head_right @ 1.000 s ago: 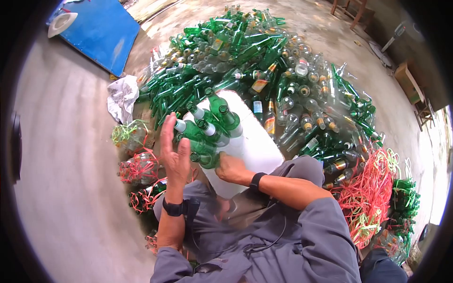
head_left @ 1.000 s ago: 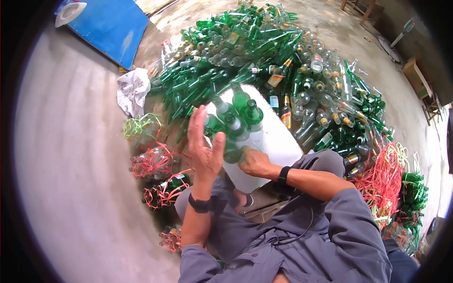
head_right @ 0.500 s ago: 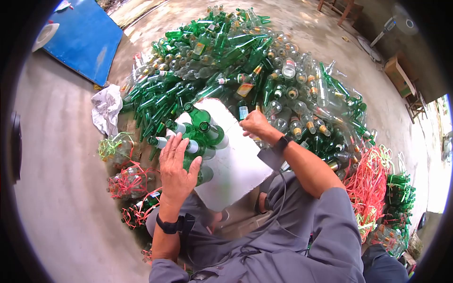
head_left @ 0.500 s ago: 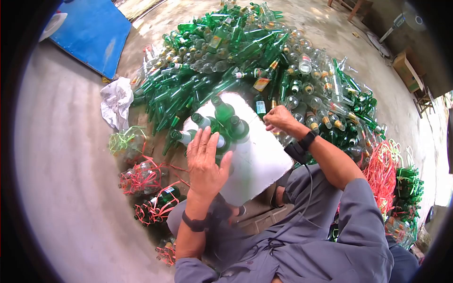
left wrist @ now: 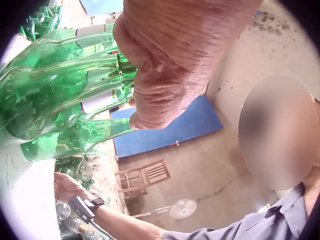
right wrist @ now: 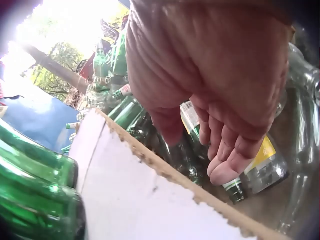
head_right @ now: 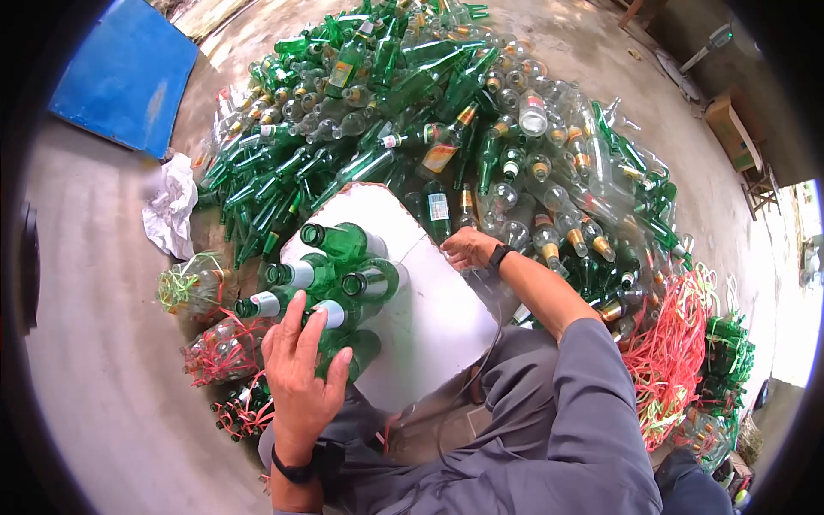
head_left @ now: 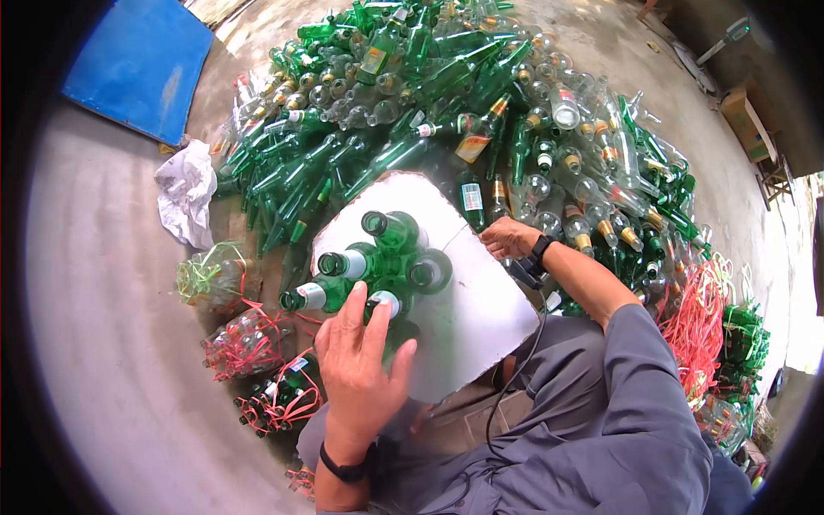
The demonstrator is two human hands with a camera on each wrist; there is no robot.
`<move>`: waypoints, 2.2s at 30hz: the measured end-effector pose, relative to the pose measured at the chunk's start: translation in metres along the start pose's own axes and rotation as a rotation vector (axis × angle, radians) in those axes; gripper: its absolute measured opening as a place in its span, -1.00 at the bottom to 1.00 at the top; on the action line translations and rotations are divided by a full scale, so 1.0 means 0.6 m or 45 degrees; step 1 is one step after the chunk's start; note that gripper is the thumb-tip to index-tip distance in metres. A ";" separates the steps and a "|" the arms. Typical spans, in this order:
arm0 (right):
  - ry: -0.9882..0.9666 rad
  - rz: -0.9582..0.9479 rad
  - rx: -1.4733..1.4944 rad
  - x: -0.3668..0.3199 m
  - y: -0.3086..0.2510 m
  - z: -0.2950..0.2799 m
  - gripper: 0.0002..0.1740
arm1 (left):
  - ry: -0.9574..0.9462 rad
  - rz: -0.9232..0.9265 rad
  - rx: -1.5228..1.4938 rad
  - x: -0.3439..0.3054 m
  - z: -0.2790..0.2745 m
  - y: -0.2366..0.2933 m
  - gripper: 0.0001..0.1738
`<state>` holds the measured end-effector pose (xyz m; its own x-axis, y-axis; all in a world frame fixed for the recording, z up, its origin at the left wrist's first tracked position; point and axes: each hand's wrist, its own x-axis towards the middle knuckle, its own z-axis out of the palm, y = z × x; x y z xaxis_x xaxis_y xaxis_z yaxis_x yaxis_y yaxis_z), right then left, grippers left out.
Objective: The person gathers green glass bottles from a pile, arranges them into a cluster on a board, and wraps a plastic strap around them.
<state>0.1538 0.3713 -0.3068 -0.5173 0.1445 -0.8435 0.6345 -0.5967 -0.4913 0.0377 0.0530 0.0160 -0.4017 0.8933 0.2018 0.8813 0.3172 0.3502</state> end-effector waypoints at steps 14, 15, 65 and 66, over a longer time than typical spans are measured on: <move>-0.381 0.247 -0.019 0.120 0.098 -0.053 -0.74 | -0.242 -0.034 0.105 0.015 -0.006 0.007 -0.42; -0.460 0.234 -0.018 0.144 0.117 -0.059 -0.66 | -0.255 -0.035 0.106 0.016 -0.007 0.007 -0.42; 0.217 -1.622 -2.327 -0.057 0.064 -0.006 -0.81 | -0.196 0.008 0.058 0.018 -0.010 0.000 -0.48; 0.294 -1.677 -2.297 -0.061 0.060 -0.003 -0.80 | -0.183 0.015 0.045 0.016 -0.008 -0.001 -0.49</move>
<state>0.1968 0.3463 -0.2940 -0.9886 -0.1264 0.0823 -0.1365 0.9818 -0.1319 0.0322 0.0601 0.0220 -0.3540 0.9325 0.0716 0.8948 0.3154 0.3160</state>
